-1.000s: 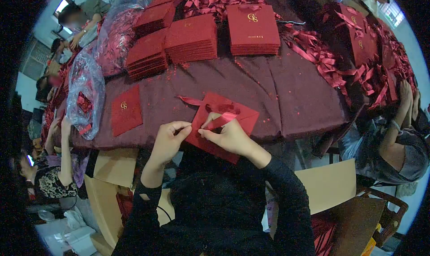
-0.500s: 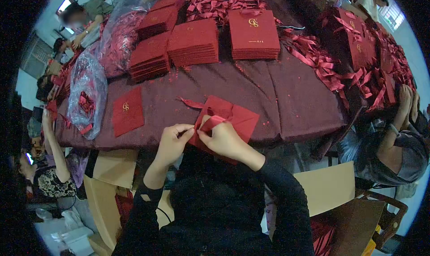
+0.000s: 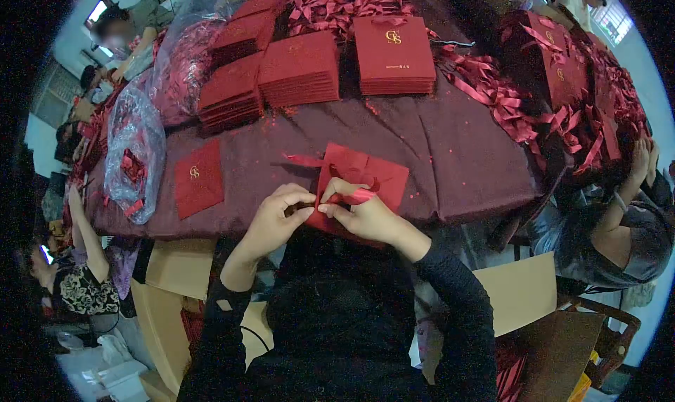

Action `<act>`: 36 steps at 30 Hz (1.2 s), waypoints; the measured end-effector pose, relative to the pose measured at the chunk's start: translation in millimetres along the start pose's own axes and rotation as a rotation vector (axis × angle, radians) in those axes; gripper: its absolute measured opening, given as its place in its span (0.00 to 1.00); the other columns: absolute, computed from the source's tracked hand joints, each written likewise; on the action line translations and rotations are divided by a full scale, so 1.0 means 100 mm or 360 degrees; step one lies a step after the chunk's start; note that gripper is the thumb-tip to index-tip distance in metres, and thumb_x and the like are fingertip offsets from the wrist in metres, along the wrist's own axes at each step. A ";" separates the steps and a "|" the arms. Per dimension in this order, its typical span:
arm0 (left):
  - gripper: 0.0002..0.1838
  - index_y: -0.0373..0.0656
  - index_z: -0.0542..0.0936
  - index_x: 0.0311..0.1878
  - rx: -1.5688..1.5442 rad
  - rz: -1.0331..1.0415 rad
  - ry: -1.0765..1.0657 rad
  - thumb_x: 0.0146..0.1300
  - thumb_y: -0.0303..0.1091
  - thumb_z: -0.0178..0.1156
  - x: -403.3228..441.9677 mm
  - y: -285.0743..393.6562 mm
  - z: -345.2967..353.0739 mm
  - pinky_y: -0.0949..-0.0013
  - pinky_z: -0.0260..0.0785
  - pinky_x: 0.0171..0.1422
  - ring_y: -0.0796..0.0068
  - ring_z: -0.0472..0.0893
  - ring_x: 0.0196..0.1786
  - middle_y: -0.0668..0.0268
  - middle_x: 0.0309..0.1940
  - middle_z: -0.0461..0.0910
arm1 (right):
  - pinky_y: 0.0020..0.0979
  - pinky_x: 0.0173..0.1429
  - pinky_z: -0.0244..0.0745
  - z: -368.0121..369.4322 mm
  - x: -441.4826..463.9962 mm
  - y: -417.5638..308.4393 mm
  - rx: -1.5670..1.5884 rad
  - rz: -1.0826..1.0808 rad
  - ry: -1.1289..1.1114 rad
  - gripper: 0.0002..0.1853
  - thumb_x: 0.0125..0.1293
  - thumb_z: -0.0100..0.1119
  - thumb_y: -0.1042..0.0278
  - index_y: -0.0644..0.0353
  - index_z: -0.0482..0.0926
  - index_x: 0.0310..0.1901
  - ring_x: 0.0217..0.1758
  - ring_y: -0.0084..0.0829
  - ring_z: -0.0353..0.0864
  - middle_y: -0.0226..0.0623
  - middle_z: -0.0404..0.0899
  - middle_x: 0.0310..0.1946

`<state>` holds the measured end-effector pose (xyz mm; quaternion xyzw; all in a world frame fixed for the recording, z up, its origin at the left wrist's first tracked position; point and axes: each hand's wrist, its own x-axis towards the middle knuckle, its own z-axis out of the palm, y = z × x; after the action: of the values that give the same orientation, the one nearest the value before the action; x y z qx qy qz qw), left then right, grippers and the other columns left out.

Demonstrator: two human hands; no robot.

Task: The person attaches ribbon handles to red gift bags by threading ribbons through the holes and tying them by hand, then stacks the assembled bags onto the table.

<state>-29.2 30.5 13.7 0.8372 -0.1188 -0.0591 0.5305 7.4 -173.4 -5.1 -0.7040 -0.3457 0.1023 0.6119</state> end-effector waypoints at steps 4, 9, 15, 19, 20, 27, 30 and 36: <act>0.08 0.37 0.80 0.39 0.0208 0.0212 -0.0178 0.56 0.27 0.62 0.09 0.02 -0.09 0.60 0.66 0.49 0.57 0.74 0.44 0.60 0.36 0.75 | 0.24 0.43 0.71 -0.02 -0.01 -0.02 0.0153 0.0216 -0.0052 0.05 0.63 0.62 0.75 0.63 0.75 0.36 0.38 0.21 0.76 0.31 0.75 0.32; 0.04 0.36 0.78 0.34 0.0365 0.0274 -0.0192 0.55 0.25 0.60 0.09 -0.04 -0.08 0.60 0.66 0.48 0.55 0.73 0.43 0.58 0.35 0.74 | 0.27 0.44 0.72 0.01 0.00 -0.02 0.0048 0.0042 -0.0021 0.11 0.59 0.68 0.70 0.62 0.74 0.36 0.38 0.22 0.76 0.31 0.75 0.32; 0.03 0.36 0.77 0.34 0.0549 0.0180 0.0037 0.56 0.24 0.59 0.00 -0.08 -0.12 0.59 0.66 0.48 0.54 0.74 0.43 0.58 0.34 0.74 | 0.31 0.47 0.73 0.05 -0.05 -0.06 -0.0574 0.0201 -0.0107 0.21 0.50 0.76 0.62 0.59 0.74 0.40 0.41 0.36 0.78 0.39 0.76 0.35; 0.03 0.36 0.77 0.34 0.0441 0.0048 0.0086 0.56 0.23 0.59 -0.01 -0.10 -0.15 0.60 0.68 0.45 0.54 0.76 0.40 0.57 0.33 0.74 | 0.35 0.53 0.73 0.05 -0.05 -0.04 -0.0444 0.0137 -0.0039 0.23 0.49 0.76 0.60 0.60 0.75 0.43 0.48 0.39 0.78 0.42 0.76 0.42; 0.03 0.36 0.77 0.34 0.0440 0.0054 0.0086 0.56 0.23 0.59 0.00 -0.10 -0.16 0.60 0.68 0.45 0.54 0.76 0.40 0.57 0.33 0.74 | 0.36 0.56 0.72 0.03 -0.08 -0.02 -0.0590 0.0078 0.0037 0.26 0.49 0.76 0.59 0.60 0.75 0.46 0.52 0.41 0.76 0.43 0.76 0.44; 0.03 0.33 0.77 0.35 0.0138 -0.0253 0.0600 0.57 0.22 0.60 -0.01 -0.19 -0.54 0.68 0.69 0.40 0.66 0.77 0.35 0.59 0.30 0.73 | 0.39 0.60 0.70 -0.04 -0.20 -0.08 -0.1022 -0.0188 0.0020 0.37 0.43 0.78 0.55 0.68 0.74 0.53 0.57 0.47 0.71 0.49 0.71 0.52; 0.04 0.33 0.78 0.35 0.0726 -0.0005 0.0679 0.58 0.22 0.61 -0.13 -0.43 -0.94 0.69 0.68 0.39 0.68 0.76 0.34 0.60 0.31 0.74 | 0.39 0.60 0.70 -0.01 -0.21 -0.12 -0.1096 -0.0266 0.0023 0.38 0.43 0.77 0.55 0.72 0.73 0.53 0.55 0.47 0.71 0.50 0.69 0.53; 0.08 0.36 0.79 0.41 0.1024 -0.0240 0.0574 0.58 0.23 0.58 -0.07 -0.58 -1.01 0.57 0.67 0.51 0.50 0.75 0.46 0.53 0.38 0.75 | 0.37 0.59 0.71 0.03 -0.22 -0.08 -0.1130 -0.0287 0.0001 0.40 0.42 0.77 0.58 0.71 0.72 0.55 0.55 0.46 0.71 0.49 0.69 0.54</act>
<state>-5.0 144.0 4.9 0.9644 0.0261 0.0908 0.2469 -13.0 -184.6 -4.8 -0.8392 -0.4202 -0.0786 0.3361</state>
